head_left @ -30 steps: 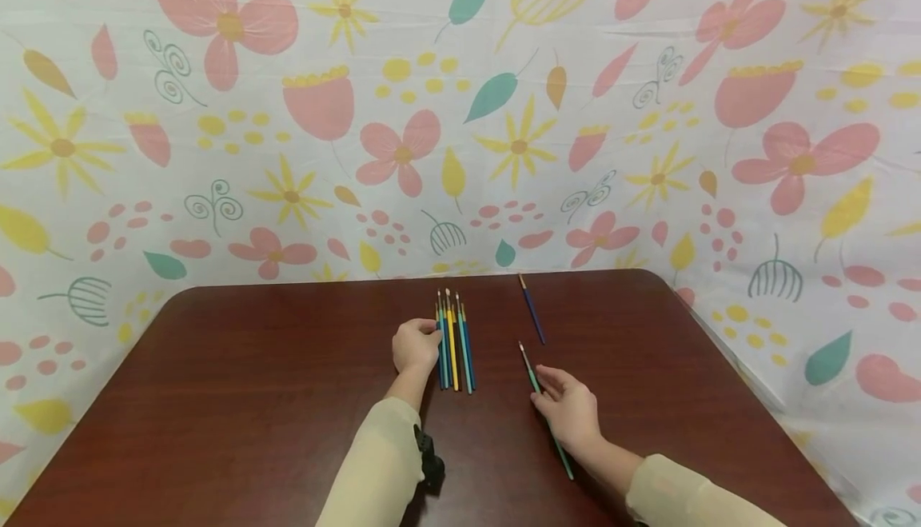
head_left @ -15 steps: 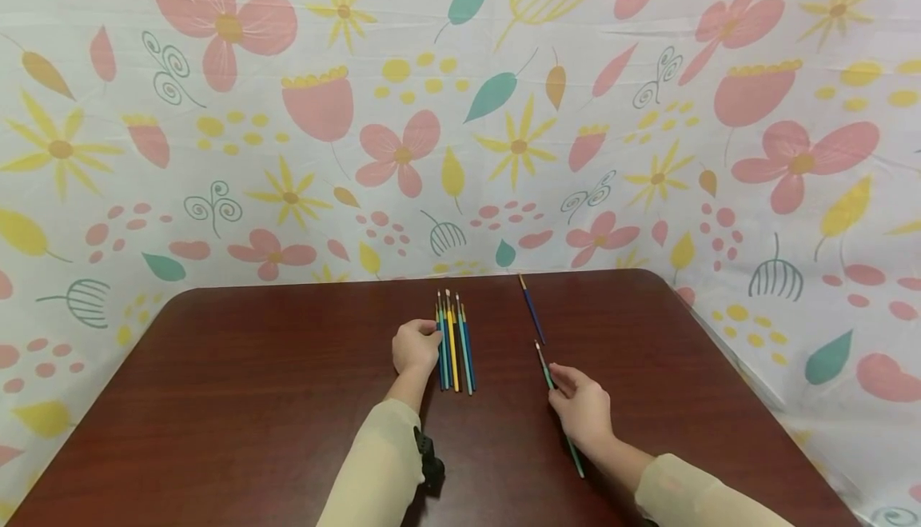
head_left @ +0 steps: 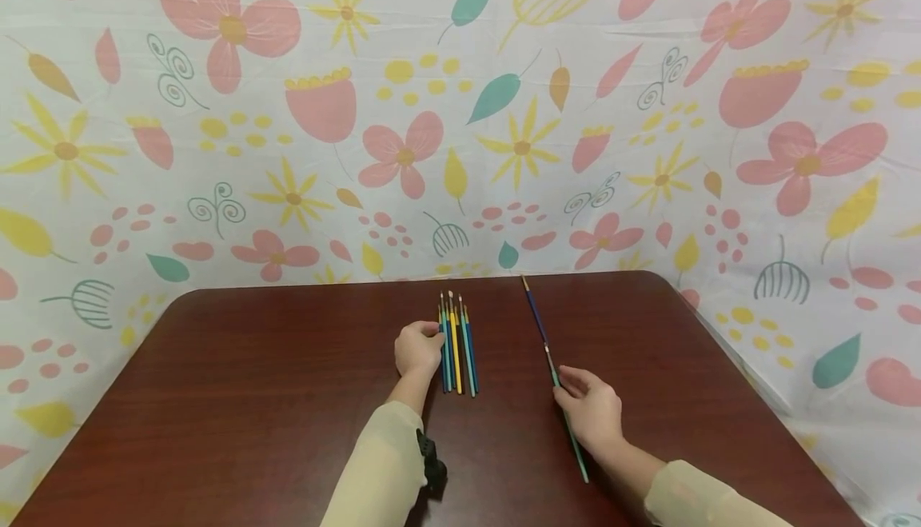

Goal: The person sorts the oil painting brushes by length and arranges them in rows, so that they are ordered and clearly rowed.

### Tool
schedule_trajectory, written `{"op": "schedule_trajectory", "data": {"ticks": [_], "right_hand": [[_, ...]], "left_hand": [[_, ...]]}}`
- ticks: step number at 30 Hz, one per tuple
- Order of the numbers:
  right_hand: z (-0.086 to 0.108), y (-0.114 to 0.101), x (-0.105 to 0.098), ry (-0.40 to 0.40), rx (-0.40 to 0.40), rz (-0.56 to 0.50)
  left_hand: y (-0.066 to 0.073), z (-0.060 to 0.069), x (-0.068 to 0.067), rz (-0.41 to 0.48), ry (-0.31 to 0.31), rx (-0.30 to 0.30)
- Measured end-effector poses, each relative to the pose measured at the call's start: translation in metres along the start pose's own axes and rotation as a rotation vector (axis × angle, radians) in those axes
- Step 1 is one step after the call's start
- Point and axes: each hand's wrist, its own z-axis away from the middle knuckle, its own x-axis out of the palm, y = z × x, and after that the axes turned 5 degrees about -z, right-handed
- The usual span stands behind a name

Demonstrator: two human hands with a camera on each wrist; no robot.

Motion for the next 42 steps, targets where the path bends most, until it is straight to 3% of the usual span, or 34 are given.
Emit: {"op": "schedule_trajectory", "data": {"ticks": [11,30,34,42], "right_hand": [[-0.009,-0.016,0.005,0.025,0.041,-0.008],[-0.042,-0.048,0.042,-0.009,0.09,-0.292],[-0.052,-0.053,0.05,-0.026,0.09,-0.291],[-0.067,-0.06,0.069,-0.077,0.078,-0.19]], "left_hand": [[-0.001,-0.002,-0.003,0.002,0.0,0.014],[-0.003,-0.002,0.0,0.005,-0.015,0.02],[-0.004,-0.001,0.0,0.005,-0.012,0.025],[-0.005,-0.002,0.002,-0.002,0.005,0.035]]}}
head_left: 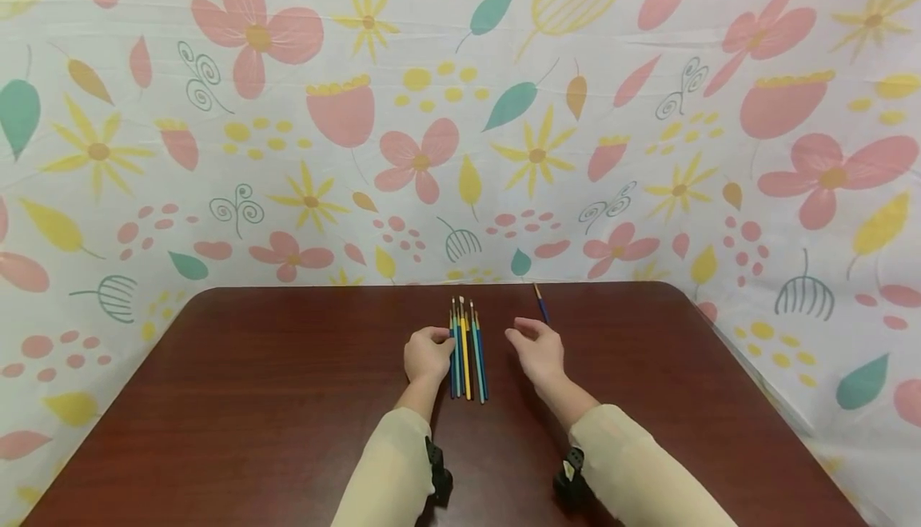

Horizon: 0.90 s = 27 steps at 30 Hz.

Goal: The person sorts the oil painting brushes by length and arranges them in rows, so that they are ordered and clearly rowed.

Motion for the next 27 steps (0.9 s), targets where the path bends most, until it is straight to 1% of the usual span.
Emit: {"op": "schedule_trajectory", "data": {"ticks": [3,8,11,14,19,27], "right_hand": [[-0.003,0.003,0.009,-0.038,-0.02,0.028],[-0.008,0.007,0.022,-0.083,-0.046,0.02],[-0.011,0.008,0.03,-0.085,-0.064,0.03],[-0.014,0.008,0.037,-0.069,-0.076,0.048],[-0.019,0.01,0.046,-0.054,-0.096,0.091],[-0.016,0.008,0.054,-0.074,-0.114,0.197]], "left_hand": [[0.0,0.001,0.0,-0.001,0.003,0.007],[0.0,0.0,-0.001,0.016,-0.009,0.001],[0.0,-0.001,-0.001,0.019,-0.007,0.005],[-0.001,-0.001,0.0,0.016,-0.006,0.012],[-0.001,-0.001,0.0,0.015,-0.005,0.035],[-0.001,-0.001,-0.002,0.003,-0.003,0.041]]}}
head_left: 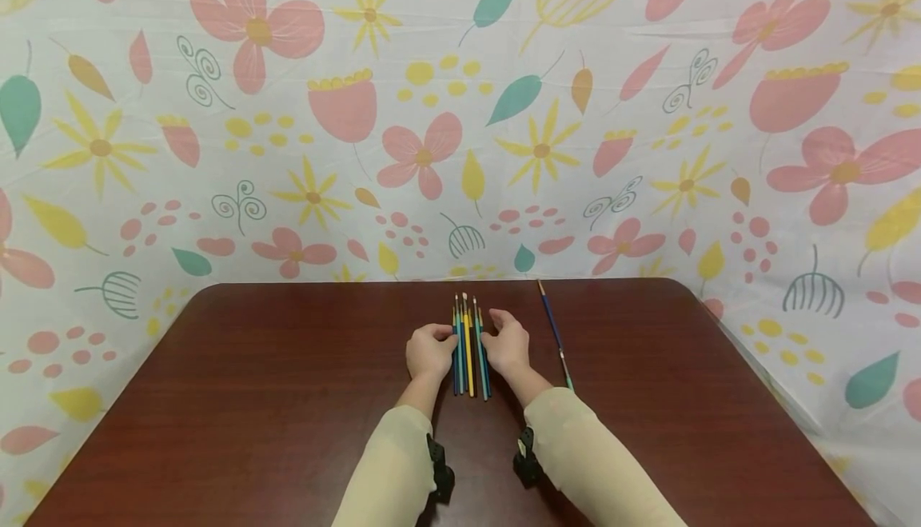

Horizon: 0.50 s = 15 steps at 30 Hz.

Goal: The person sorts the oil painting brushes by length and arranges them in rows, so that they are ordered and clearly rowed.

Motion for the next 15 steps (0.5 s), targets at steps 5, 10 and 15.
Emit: {"op": "schedule_trajectory", "data": {"ticks": [5,10,15], "right_hand": [[0.0013,-0.0006,-0.0002,-0.007,0.001,0.045],[-0.0009,0.0019,0.0001,-0.017,0.005,0.094],[-0.0037,0.0028,-0.0015,-0.024,0.0,0.102]], "left_hand": [[-0.0004,0.0008,0.0,-0.001,-0.003,-0.003],[0.0003,0.0015,-0.0008,0.011,-0.001,0.001],[0.0013,0.0011,-0.002,0.015,0.002,0.006]]}}
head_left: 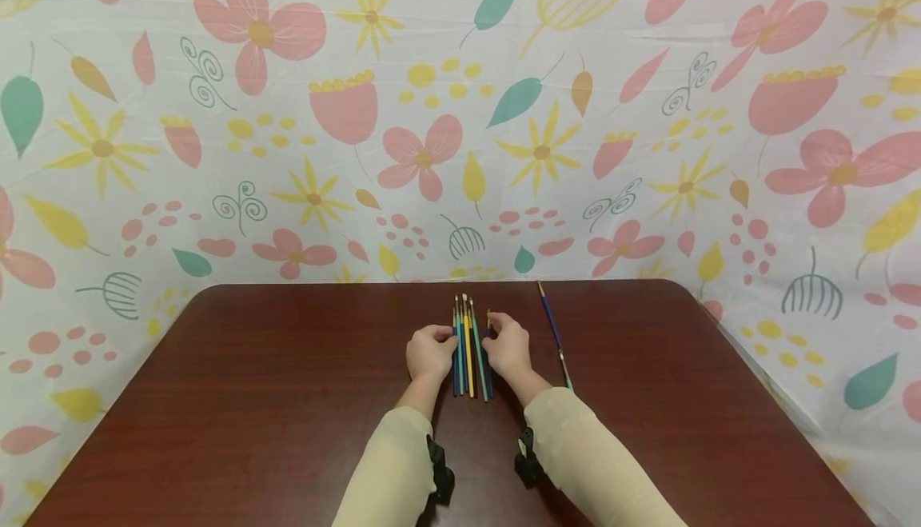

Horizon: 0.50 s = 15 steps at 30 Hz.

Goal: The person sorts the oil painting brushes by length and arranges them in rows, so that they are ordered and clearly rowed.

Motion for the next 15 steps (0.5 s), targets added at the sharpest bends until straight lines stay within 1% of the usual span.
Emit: {"op": "schedule_trajectory", "data": {"ticks": [5,15], "right_hand": [[-0.0013,0.0029,-0.0025,0.002,0.002,0.001],[-0.001,0.0051,-0.0054,0.016,-0.007,-0.038]], "left_hand": [[-0.0004,0.0011,0.0003,-0.003,-0.003,0.004],[-0.0013,0.0016,-0.0002,0.011,-0.011,0.002]]}}
